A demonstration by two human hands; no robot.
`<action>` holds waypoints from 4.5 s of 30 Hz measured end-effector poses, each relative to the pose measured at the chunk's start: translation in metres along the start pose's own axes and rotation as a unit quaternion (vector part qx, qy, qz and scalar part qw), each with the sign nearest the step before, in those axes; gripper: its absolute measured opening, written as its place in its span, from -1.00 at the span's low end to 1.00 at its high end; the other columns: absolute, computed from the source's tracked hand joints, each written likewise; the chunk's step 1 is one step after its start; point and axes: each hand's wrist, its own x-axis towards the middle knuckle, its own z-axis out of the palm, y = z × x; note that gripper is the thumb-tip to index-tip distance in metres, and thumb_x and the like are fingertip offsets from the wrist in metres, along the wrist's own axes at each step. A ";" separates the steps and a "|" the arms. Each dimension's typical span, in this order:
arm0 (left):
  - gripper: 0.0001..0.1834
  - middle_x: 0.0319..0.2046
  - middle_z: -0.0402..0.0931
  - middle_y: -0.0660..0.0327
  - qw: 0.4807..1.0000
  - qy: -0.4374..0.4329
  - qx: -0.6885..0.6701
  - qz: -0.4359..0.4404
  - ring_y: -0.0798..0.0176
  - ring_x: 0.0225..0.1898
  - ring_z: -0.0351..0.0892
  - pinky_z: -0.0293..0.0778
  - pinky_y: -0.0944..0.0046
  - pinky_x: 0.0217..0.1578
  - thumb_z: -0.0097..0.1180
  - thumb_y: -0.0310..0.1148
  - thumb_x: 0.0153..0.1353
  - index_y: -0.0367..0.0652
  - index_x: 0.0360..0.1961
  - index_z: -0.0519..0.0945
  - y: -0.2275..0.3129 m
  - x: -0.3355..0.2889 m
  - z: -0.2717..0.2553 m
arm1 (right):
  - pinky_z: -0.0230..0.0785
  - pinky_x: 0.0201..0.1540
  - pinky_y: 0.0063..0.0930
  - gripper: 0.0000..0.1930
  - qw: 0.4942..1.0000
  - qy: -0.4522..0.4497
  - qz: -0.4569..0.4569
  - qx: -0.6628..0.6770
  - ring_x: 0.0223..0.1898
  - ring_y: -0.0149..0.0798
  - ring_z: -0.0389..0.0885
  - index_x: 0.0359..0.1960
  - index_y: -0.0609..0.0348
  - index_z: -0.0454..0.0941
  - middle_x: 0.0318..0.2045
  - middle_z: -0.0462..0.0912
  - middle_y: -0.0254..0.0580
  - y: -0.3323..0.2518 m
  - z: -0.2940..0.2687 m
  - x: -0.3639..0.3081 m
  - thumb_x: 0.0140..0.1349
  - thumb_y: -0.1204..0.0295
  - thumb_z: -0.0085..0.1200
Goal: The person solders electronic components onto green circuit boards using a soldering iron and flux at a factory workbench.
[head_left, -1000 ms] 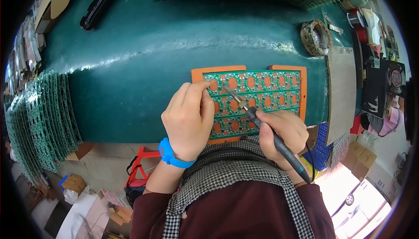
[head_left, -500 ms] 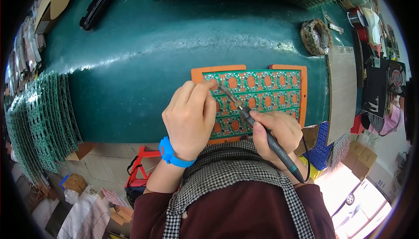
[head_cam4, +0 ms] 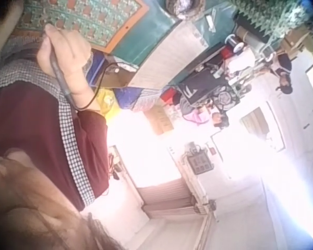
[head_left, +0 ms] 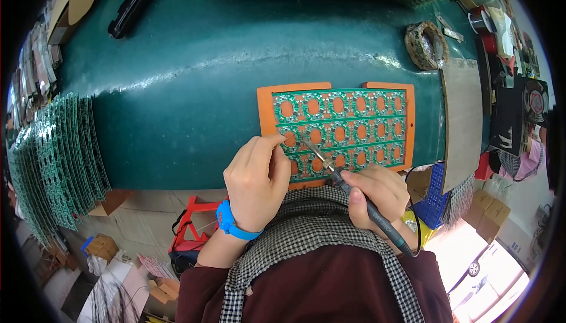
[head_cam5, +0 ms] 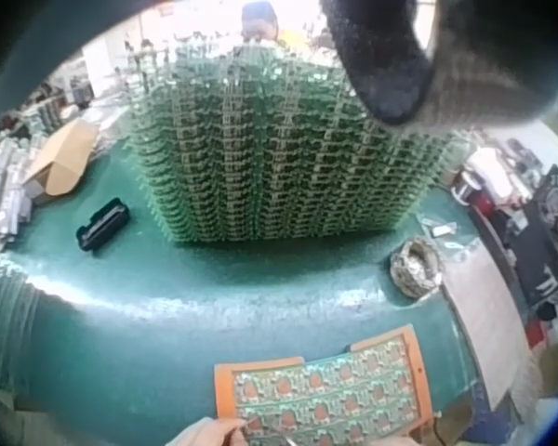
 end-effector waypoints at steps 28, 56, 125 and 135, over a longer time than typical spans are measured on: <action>-0.83 -0.51 0.41 0.15 0.999 -0.028 -0.027 0.016 0.28 -0.58 0.43 0.38 0.35 -0.54 0.04 -0.70 0.05 -0.31 -0.30 0.52 0.003 -0.034 -0.003 | 0.32 -0.65 -0.51 -0.79 0.999 0.003 -0.033 0.004 -0.70 -0.31 0.48 -0.34 0.28 0.60 -0.65 0.51 -0.28 -0.015 0.002 -0.029 -0.08 0.58 0.07; -0.86 -0.50 0.39 0.15 1.000 0.008 -0.009 -0.006 0.17 -0.54 0.46 0.40 0.25 -0.53 0.10 -0.63 0.07 -0.25 -0.31 0.52 0.003 -0.044 -0.013 | 0.21 -0.70 -0.53 -0.80 0.998 0.056 -0.043 -0.007 -0.75 -0.32 0.43 -0.38 0.29 0.60 -0.69 0.50 -0.28 -0.024 0.000 -0.036 -0.10 0.61 0.03; -0.85 -0.44 0.43 0.15 0.997 0.065 0.028 -0.001 0.13 -0.51 0.48 0.41 0.27 -0.53 0.15 -0.64 0.04 -0.25 -0.35 0.50 -0.010 0.006 -0.009 | 0.32 -0.65 -0.51 -0.82 0.999 0.042 -0.014 -0.020 -0.69 -0.29 0.52 -0.33 0.29 0.60 -0.62 0.58 -0.20 -0.001 0.015 0.012 -0.03 0.60 0.09; -0.86 -0.45 0.41 0.15 0.997 0.058 0.051 0.029 0.13 -0.53 0.47 0.40 0.24 -0.53 0.13 -0.63 0.05 -0.24 -0.34 0.50 -0.011 0.022 -0.002 | 0.33 -0.65 -0.54 -0.84 0.999 0.035 0.004 0.003 -0.68 -0.32 0.52 -0.35 0.27 0.61 -0.58 0.62 -0.20 0.005 0.026 0.022 -0.03 0.60 0.11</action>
